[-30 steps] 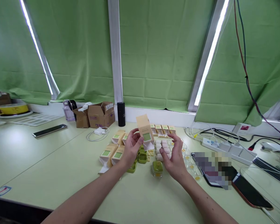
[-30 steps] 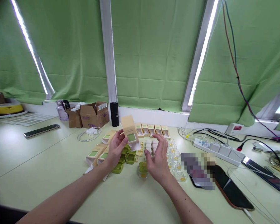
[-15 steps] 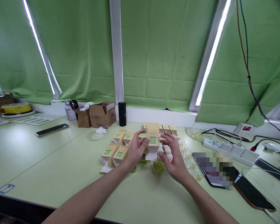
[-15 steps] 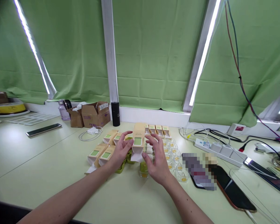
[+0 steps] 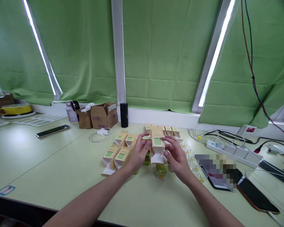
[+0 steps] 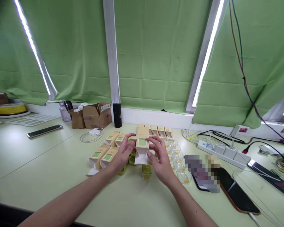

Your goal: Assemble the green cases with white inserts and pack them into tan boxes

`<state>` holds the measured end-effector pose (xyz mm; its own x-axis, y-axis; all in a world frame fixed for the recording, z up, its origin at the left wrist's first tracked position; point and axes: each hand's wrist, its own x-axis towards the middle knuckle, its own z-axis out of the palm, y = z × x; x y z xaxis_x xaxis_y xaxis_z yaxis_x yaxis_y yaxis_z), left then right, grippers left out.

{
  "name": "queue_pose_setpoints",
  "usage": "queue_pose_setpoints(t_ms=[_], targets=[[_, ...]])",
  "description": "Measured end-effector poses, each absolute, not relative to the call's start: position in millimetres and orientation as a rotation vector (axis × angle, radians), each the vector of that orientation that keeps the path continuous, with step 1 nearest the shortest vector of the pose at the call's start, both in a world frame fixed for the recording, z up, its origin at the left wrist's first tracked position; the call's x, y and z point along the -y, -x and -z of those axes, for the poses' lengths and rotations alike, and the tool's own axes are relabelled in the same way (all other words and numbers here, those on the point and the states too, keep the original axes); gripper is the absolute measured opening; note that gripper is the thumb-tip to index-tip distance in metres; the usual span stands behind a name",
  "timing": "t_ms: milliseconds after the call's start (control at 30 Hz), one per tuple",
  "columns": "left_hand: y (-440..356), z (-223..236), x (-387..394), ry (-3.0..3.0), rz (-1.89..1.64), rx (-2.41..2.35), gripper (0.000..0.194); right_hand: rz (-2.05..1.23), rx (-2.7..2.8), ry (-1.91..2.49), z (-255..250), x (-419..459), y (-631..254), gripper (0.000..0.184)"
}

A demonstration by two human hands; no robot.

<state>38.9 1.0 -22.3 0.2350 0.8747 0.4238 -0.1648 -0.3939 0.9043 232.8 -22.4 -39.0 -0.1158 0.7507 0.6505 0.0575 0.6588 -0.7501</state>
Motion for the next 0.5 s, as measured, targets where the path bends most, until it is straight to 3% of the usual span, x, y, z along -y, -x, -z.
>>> queue_pose_setpoints(t_ms=[500], targets=[[-35.0, 26.7, 2.7, -2.007, -1.469, -0.703, 0.036, -0.66, 1.568, 0.728, 42.5, 14.6, -236.3, 0.038]])
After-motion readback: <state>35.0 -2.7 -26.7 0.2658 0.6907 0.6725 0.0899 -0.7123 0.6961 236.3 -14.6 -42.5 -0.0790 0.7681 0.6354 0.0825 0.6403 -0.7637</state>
